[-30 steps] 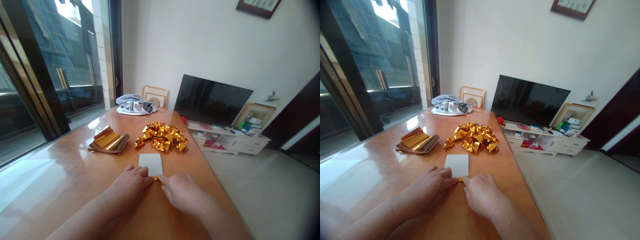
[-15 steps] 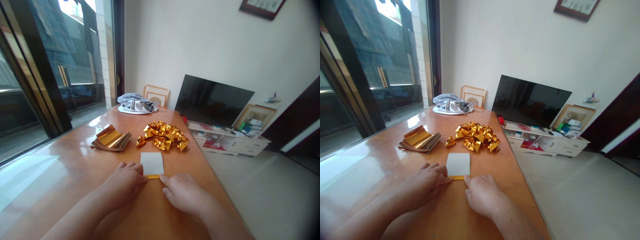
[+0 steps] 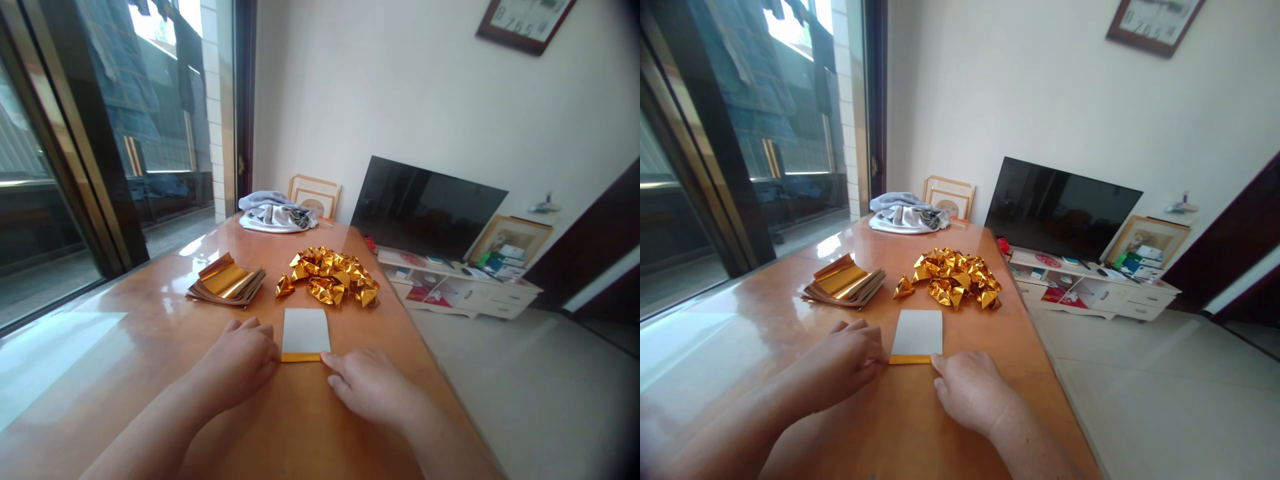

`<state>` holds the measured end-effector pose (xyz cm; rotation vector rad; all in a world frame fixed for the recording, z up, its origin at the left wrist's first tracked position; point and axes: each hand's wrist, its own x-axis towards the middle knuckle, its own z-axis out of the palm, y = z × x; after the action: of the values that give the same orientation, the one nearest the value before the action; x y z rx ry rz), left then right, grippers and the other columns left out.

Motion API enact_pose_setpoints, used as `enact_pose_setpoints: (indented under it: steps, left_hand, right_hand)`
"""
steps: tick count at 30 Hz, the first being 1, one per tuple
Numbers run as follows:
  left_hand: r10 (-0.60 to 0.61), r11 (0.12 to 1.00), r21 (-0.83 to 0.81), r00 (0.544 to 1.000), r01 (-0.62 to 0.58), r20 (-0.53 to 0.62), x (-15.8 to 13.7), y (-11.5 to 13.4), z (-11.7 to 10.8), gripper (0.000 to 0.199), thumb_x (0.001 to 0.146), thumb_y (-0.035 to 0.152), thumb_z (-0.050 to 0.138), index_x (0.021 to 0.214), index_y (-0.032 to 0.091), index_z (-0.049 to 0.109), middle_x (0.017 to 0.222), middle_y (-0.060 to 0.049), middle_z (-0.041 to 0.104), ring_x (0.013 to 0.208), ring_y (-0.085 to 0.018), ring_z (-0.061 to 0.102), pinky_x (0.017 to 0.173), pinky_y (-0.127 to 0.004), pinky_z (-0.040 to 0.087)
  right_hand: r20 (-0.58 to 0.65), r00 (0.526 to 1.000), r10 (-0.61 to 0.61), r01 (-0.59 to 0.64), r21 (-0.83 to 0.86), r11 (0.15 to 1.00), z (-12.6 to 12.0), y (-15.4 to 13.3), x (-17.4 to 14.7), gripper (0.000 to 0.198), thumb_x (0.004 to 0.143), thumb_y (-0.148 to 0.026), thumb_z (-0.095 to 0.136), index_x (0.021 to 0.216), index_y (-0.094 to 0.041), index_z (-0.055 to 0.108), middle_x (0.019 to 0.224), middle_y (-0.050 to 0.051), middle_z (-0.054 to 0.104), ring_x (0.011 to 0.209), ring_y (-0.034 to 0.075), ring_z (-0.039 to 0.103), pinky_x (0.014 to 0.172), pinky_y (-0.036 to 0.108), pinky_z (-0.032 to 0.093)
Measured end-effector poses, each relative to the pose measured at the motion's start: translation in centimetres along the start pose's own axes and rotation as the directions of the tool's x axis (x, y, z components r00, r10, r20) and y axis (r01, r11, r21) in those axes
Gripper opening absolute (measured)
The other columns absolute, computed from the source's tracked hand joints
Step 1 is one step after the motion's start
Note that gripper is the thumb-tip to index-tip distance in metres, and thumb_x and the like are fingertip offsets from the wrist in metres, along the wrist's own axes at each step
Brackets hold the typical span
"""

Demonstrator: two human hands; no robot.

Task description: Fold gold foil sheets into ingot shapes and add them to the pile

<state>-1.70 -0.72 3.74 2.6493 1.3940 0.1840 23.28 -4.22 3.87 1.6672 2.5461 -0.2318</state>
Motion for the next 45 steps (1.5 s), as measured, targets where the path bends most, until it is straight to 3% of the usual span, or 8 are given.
enact_pose_setpoints:
  steps: [5,10,18,22,26,31,36,45]
  left_hand:
    - [-0.030,0.999,-0.046,0.991,0.024,-0.131,0.9,0.8,0.9,0.018,0.088,0.022,0.050,0.087,0.023,0.069,0.095,-0.006,0.064,0.094,-0.025,0.056,0.083,-0.039,0.037]
    - [-0.009,0.994,-0.108,0.988,-0.008,-0.153,1.5,1.6,1.7,0.024,0.081,0.019,0.057,0.102,0.025,0.067,0.107,-0.005,0.065,0.103,-0.027,0.056,0.088,-0.039,0.038]
    - [0.028,0.993,-0.108,0.993,-0.041,-0.118,2.3,0.9,3.0,0.015,0.087,0.021,0.054,0.091,0.026,0.068,0.102,-0.005,0.066,0.101,-0.026,0.058,0.084,-0.037,0.038]
    - [0.049,0.992,-0.113,0.994,-0.060,-0.097,2.4,0.9,2.8,0.024,0.095,0.025,0.046,0.088,0.025,0.069,0.096,-0.004,0.065,0.096,-0.024,0.060,0.083,-0.036,0.039]
    - [0.059,0.991,-0.117,0.993,-0.071,-0.100,2.4,1.0,2.7,0.031,0.100,0.030,0.041,0.089,0.025,0.069,0.095,-0.005,0.064,0.096,-0.024,0.061,0.083,-0.035,0.041]
    - [0.067,0.993,-0.091,0.994,-0.075,-0.090,2.5,1.3,2.4,0.037,0.102,0.032,0.037,0.087,0.024,0.069,0.092,-0.005,0.065,0.093,-0.024,0.060,0.081,-0.036,0.040]
    - [0.075,0.993,-0.082,0.984,-0.089,-0.161,2.5,1.8,2.0,0.019,0.096,0.031,0.053,0.103,0.031,0.071,0.102,-0.003,0.067,0.102,-0.026,0.057,0.086,-0.039,0.038]
    - [0.137,0.989,-0.027,0.962,-0.147,-0.237,2.8,2.4,2.4,0.022,0.098,0.026,0.049,0.088,0.026,0.069,0.092,-0.003,0.066,0.095,-0.024,0.054,0.085,-0.040,0.035]
  right_hand:
    - [-0.096,0.995,-0.008,0.017,0.091,0.996,0.5,0.8,1.3,0.030,0.097,-0.034,0.051,0.115,-0.034,0.074,0.103,0.004,0.077,0.095,0.023,0.069,0.079,0.030,0.043]
    - [-0.223,0.974,-0.031,0.058,0.112,0.992,1.6,1.6,2.5,0.021,0.095,-0.034,0.057,0.101,-0.032,0.078,0.095,0.003,0.072,0.096,0.020,0.063,0.079,0.029,0.040]
    - [-0.293,0.953,-0.079,0.121,0.127,0.985,2.7,2.3,3.3,0.020,0.097,-0.031,0.056,0.095,-0.025,0.075,0.095,0.003,0.068,0.095,0.018,0.060,0.079,0.028,0.040]
    - [-0.339,0.940,-0.038,0.105,0.180,0.978,3.1,2.4,3.5,0.015,0.092,-0.034,0.063,0.099,-0.025,0.073,0.100,0.002,0.067,0.096,0.018,0.059,0.081,0.028,0.041]
    - [-0.403,0.914,-0.047,0.135,0.193,0.972,3.4,2.2,3.7,0.022,0.086,-0.037,0.073,0.105,-0.027,0.071,0.106,0.001,0.067,0.101,0.019,0.057,0.087,0.029,0.041]
    - [-0.453,0.884,-0.111,0.177,0.107,0.978,3.5,1.8,4.1,0.012,0.095,-0.029,0.063,0.100,-0.029,0.074,0.102,0.000,0.069,0.100,0.020,0.055,0.087,0.032,0.038]
    - [-0.502,0.854,-0.133,0.207,0.095,0.974,3.3,1.6,4.0,0.018,0.099,-0.028,0.056,0.095,-0.027,0.073,0.098,0.000,0.070,0.096,0.019,0.054,0.085,0.033,0.037]
    - [-0.521,0.838,-0.160,0.215,0.046,0.975,3.2,0.4,3.8,0.014,0.098,-0.029,0.058,0.090,-0.023,0.068,0.094,0.001,0.070,0.092,0.019,0.054,0.083,0.034,0.034]
